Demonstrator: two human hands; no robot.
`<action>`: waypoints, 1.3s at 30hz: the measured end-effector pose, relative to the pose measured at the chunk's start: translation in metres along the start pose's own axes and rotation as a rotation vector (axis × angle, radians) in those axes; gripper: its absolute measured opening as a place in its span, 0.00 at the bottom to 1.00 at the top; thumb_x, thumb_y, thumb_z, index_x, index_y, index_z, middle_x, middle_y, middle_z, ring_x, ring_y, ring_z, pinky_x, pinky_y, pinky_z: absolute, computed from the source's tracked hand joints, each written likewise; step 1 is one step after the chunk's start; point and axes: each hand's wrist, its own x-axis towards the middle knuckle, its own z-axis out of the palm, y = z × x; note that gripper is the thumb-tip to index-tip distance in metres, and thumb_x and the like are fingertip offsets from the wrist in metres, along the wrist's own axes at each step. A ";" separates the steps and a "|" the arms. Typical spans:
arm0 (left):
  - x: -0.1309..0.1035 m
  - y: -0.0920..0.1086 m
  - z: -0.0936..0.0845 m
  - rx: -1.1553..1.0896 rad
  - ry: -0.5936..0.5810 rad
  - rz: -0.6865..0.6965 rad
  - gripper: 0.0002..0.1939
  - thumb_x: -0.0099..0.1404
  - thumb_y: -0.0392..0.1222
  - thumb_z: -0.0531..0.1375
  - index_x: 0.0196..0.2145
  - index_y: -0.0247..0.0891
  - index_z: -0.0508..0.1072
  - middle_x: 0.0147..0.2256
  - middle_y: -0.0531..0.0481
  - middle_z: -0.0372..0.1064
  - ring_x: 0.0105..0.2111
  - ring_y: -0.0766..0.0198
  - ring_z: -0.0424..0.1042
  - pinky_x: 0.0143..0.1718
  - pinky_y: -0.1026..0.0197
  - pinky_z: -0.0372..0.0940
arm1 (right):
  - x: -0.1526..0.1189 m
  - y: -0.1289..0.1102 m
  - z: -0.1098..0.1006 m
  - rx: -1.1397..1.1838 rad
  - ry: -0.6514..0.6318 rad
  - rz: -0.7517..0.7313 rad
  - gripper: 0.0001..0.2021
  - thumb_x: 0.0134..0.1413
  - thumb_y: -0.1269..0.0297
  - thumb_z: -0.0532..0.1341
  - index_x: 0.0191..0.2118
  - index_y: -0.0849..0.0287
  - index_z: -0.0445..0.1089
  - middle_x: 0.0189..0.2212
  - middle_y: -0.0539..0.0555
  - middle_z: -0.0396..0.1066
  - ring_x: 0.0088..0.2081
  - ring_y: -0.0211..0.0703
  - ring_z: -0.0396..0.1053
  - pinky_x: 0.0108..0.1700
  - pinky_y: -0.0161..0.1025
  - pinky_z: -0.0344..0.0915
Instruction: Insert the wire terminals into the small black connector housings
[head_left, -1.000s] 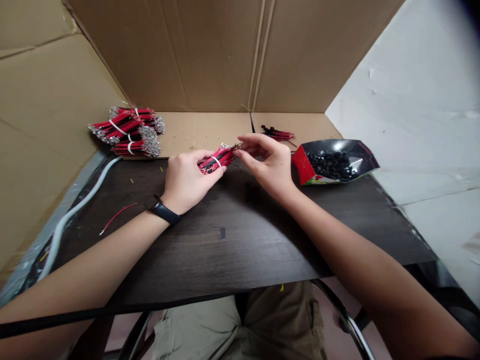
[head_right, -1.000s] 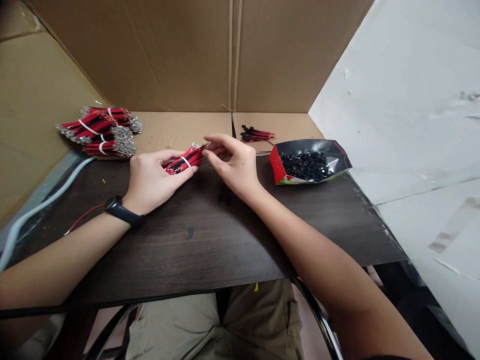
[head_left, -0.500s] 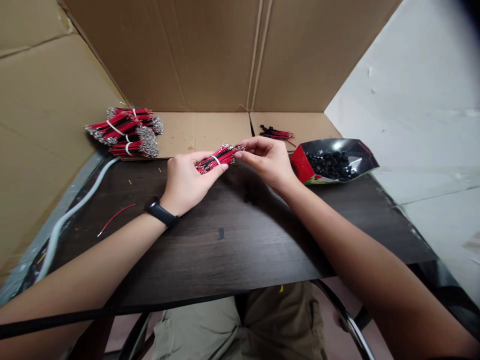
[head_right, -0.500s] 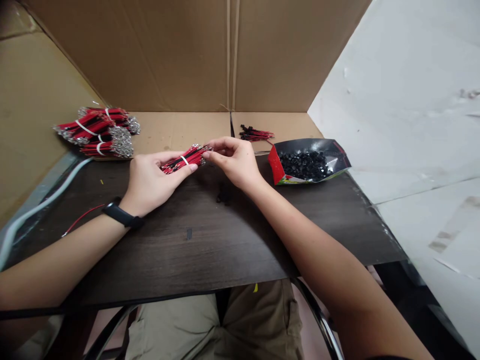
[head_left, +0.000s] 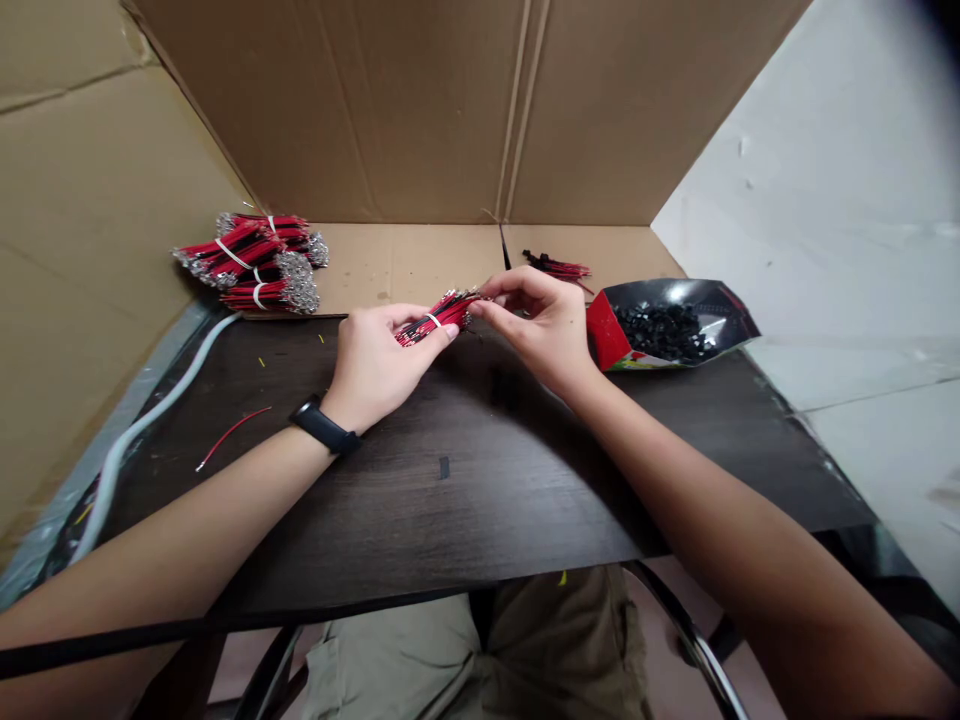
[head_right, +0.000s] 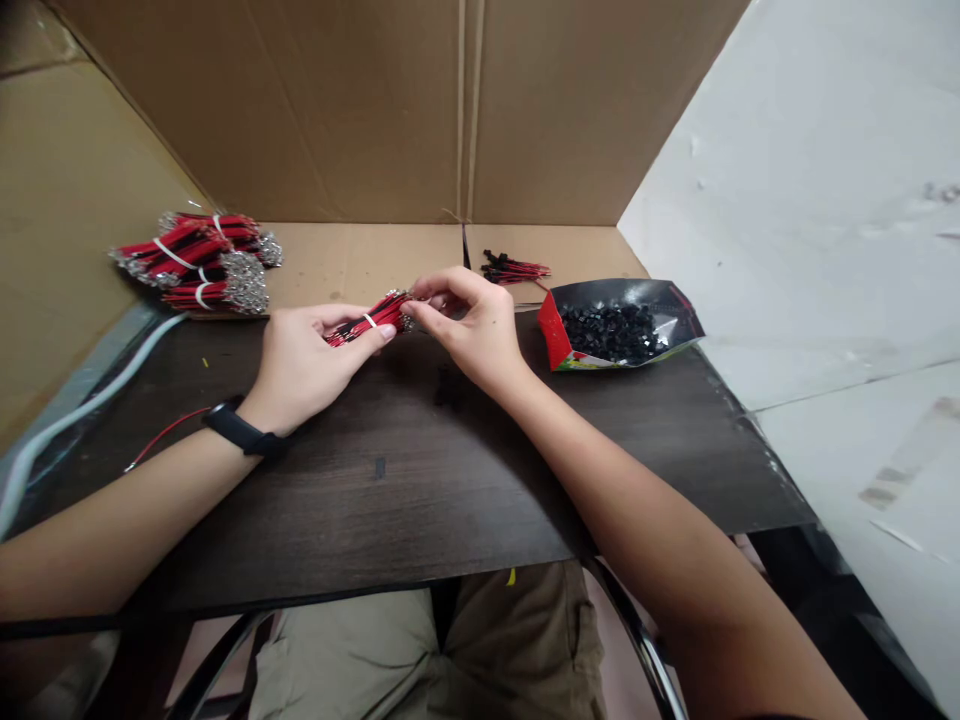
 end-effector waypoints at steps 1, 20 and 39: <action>0.000 -0.001 0.000 -0.030 -0.009 -0.017 0.17 0.64 0.51 0.73 0.44 0.38 0.88 0.40 0.47 0.85 0.37 0.54 0.81 0.39 0.56 0.71 | 0.000 -0.002 -0.001 -0.037 -0.013 -0.052 0.04 0.57 0.67 0.76 0.36 0.57 0.82 0.33 0.48 0.82 0.33 0.36 0.74 0.39 0.37 0.74; -0.002 -0.003 0.001 0.081 0.094 0.177 0.20 0.63 0.43 0.75 0.52 0.37 0.85 0.48 0.44 0.85 0.45 0.50 0.85 0.51 0.52 0.77 | 0.000 -0.008 -0.004 -0.190 -0.085 -0.038 0.08 0.61 0.70 0.71 0.44 0.55 0.76 0.43 0.52 0.81 0.39 0.40 0.76 0.42 0.41 0.74; -0.003 0.003 -0.002 0.289 0.111 0.239 0.19 0.65 0.45 0.73 0.53 0.43 0.86 0.45 0.49 0.86 0.41 0.53 0.85 0.47 0.55 0.76 | 0.006 0.003 -0.017 -0.602 -0.204 -0.408 0.10 0.73 0.72 0.61 0.44 0.59 0.81 0.40 0.57 0.80 0.41 0.44 0.75 0.46 0.41 0.73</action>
